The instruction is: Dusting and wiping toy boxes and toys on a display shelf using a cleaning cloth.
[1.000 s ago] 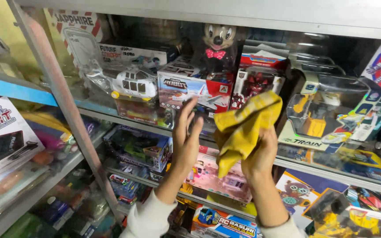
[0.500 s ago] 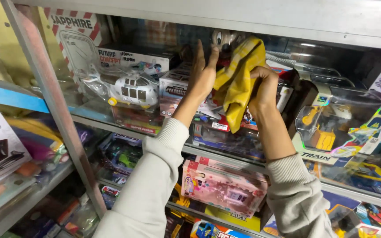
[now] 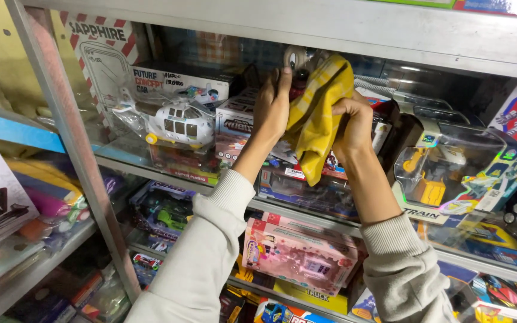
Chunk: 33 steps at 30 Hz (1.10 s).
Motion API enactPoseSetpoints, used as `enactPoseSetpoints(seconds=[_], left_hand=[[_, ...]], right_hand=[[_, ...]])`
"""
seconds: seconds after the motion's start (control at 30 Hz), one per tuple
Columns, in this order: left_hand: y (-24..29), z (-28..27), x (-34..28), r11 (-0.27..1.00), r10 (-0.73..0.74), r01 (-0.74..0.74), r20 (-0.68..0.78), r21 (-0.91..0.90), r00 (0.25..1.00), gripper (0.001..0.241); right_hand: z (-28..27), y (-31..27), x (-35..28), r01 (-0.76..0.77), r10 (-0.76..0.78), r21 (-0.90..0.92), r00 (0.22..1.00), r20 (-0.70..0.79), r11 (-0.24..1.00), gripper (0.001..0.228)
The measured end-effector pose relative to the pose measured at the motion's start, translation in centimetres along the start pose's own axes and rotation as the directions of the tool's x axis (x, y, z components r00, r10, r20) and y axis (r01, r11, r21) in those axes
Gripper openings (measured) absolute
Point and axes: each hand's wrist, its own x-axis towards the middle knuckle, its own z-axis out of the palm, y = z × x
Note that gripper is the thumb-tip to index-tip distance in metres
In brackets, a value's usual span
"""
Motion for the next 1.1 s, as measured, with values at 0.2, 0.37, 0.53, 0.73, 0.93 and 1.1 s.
enactPoseSetpoints(seconds=[0.2, 0.37, 0.53, 0.73, 0.93, 1.1], left_hand=[[4.0, -0.9, -3.3, 0.998, 0.064, -0.063, -0.054, 0.027, 0.996, 0.077], [8.8, -1.8, -6.7, 0.933, 0.035, -0.046, 0.039, 0.357, 0.999, 0.068], [8.4, -2.0, -8.5, 0.932, 0.109, -0.094, -0.023, 0.35, 0.994, 0.071], [7.1, -2.2, -6.6, 0.967, 0.039, -0.025, -0.047, 0.253, 0.998, 0.072], [5.3, -1.4, -4.5, 0.998, -0.023, 0.018, 0.07, 0.065, 0.997, 0.086], [8.3, -1.1, -5.7, 0.994, 0.011, -0.017, 0.053, 0.111, 0.999, 0.078]], right_hand=[[-1.5, 0.2, -2.6, 0.157, -0.156, -0.031, 0.987, 0.038, 0.987, 0.032], [-0.3, -2.1, -6.8, 0.1, -0.1, 0.047, 0.995, 0.005, 0.994, 0.039], [-0.9, -2.8, -10.2, 0.033, -0.032, 0.071, 0.999, -0.026, 0.997, 0.043], [-1.4, -3.6, -8.6, 0.037, -0.037, 0.089, 0.999, 0.005, 0.995, 0.053], [-4.6, -3.1, -4.7, 0.02, -0.037, 0.236, 0.997, 0.07, 0.971, 0.046], [-9.8, -0.7, -3.9, 0.033, -0.065, 0.23, 0.989, 0.131, 0.973, 0.04]])
